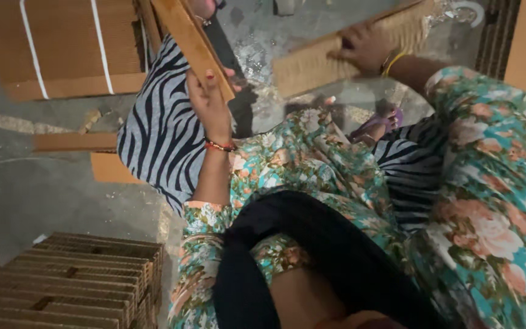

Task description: The person assembles cardboard components by hand, inserting rectangular cardboard strips into slots of larger corrugated panels while sitting on the floor.

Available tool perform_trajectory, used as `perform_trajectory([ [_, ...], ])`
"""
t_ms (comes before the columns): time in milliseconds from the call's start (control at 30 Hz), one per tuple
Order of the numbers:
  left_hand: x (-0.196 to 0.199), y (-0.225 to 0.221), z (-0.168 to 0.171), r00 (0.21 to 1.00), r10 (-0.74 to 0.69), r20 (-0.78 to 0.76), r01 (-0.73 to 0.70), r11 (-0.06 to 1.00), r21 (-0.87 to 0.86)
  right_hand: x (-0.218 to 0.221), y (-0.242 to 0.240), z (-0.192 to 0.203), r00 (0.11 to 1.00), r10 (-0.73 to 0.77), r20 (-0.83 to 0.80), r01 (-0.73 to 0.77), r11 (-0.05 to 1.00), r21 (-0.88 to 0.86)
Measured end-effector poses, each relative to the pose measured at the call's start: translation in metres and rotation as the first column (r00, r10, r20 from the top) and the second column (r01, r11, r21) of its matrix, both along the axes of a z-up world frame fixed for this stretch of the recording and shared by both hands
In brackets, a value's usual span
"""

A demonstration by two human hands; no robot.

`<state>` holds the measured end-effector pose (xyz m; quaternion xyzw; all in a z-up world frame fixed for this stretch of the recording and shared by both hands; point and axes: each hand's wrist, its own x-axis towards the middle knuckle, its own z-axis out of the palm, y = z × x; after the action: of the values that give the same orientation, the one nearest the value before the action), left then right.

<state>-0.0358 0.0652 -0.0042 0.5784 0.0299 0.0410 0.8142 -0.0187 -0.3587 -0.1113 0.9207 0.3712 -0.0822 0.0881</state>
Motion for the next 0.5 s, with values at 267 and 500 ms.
perform_trajectory([
  [267, 0.001, 0.003, -0.007, 0.999, -0.043, 0.018, 0.043, 0.999, 0.0, 0.043, 0.008, 0.001, 0.92, 0.033, -0.391, 0.069, 0.968, 0.243],
  [500, 0.01, 0.004, -0.011, 0.966, -0.237, 0.105, 0.097, 0.704, 0.704, 0.025, 0.019, 0.02, 0.957, -0.076, -0.279, 0.164, 0.937, 0.308],
])
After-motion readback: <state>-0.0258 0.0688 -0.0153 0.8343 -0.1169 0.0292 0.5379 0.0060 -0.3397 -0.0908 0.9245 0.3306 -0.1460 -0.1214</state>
